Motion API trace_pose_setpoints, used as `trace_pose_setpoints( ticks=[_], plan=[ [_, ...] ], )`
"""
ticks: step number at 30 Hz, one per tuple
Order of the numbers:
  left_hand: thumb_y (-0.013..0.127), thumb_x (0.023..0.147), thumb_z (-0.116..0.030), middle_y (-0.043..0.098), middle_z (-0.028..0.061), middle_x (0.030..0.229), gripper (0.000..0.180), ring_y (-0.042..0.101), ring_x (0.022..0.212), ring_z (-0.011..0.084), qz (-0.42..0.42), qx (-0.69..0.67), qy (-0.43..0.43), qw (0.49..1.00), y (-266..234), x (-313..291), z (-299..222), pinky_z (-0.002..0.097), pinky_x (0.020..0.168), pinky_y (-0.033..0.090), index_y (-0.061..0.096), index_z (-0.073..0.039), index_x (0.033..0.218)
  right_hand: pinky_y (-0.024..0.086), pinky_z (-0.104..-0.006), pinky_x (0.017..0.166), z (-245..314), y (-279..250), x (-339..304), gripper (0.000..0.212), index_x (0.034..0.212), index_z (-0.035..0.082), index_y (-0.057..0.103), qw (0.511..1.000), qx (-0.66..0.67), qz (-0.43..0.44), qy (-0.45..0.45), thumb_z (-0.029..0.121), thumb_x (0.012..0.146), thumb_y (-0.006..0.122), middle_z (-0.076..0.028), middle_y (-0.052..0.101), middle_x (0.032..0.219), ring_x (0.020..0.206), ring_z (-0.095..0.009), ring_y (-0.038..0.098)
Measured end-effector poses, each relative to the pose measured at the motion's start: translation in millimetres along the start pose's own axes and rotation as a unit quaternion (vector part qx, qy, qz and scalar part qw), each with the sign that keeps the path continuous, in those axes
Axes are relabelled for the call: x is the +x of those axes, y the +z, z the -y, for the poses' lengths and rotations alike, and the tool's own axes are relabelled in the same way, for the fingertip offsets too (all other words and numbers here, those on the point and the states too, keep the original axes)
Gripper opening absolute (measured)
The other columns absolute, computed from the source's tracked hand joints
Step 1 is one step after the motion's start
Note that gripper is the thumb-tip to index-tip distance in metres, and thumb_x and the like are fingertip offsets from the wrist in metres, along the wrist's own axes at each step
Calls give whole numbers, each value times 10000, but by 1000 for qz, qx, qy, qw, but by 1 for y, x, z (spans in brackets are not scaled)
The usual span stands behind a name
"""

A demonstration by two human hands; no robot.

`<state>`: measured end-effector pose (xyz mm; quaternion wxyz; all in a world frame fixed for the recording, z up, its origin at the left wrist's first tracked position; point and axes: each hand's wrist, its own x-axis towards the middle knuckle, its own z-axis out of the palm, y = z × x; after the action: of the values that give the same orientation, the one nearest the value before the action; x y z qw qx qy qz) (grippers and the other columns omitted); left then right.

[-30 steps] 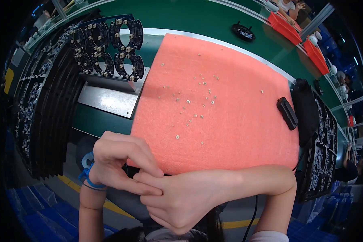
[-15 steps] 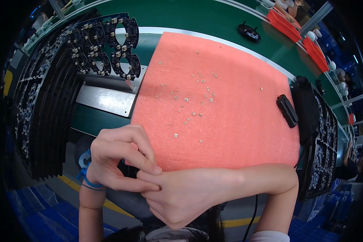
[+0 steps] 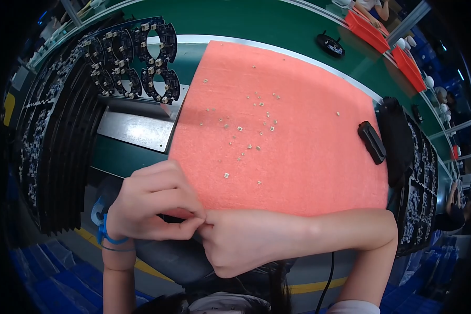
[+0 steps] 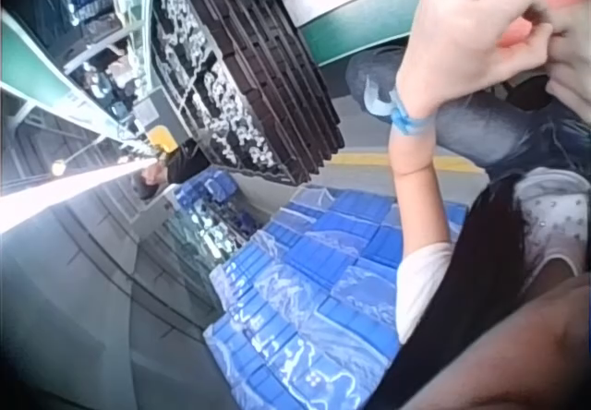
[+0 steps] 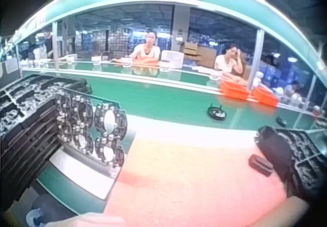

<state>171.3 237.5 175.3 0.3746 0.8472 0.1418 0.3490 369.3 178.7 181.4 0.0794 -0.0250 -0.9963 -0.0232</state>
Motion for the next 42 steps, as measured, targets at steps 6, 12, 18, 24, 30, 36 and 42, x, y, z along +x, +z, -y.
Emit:
trace_pose_setpoints(
  ticks=[6,12,18,24,30,36,42],
  plan=[
    [767,638,-21,568,23,721,219,566,674,204,63,67,-6,996,6,-1,4,294,579,454,610,-87,775,440,-299,647,1,3,0,178,606,31,651,1000,9,14,24,202,591,603,-35,552,590,618,-189,545],
    [741,652,-1,538,36,720,234,552,674,221,78,64,-14,995,5,-1,6,302,584,450,564,-79,783,444,-287,634,-1,9,1,146,588,73,521,1000,-15,-8,17,203,589,585,-16,471,586,602,-168,519],
    [734,663,26,555,39,734,224,542,663,216,38,9,-38,999,0,-1,9,308,601,443,566,-68,778,458,-297,698,-5,4,3,141,585,67,512,1000,-20,-17,10,193,584,575,-20,474,594,634,-172,523],
    [749,706,3,669,74,820,198,642,724,219,29,-51,-1,998,-7,4,4,298,654,509,685,-25,891,483,-353,794,-5,5,2,131,581,69,501,999,-7,-47,13,177,588,574,-27,464,588,599,-175,503],
    [752,769,-32,659,86,846,244,637,715,213,37,-107,-4,994,4,1,4,286,632,509,679,-15,1001,472,-514,878,-4,1,3,278,566,69,467,971,166,-171,-12,122,779,639,-15,409,587,552,-182,453],
    [839,670,-34,691,89,780,260,655,653,184,-10,-129,4,992,7,2,2,257,559,500,729,-14,905,484,-499,828,3,-8,7,333,571,69,453,924,301,-235,-8,113,852,626,-26,393,604,575,-190,468],
    [831,662,-15,684,71,741,245,641,624,172,-4,-156,-1,988,7,0,2,245,540,480,738,-10,889,480,-402,689,3,-15,11,296,594,56,485,903,354,-244,5,104,848,629,-48,443,634,646,-206,531]
  ],
)
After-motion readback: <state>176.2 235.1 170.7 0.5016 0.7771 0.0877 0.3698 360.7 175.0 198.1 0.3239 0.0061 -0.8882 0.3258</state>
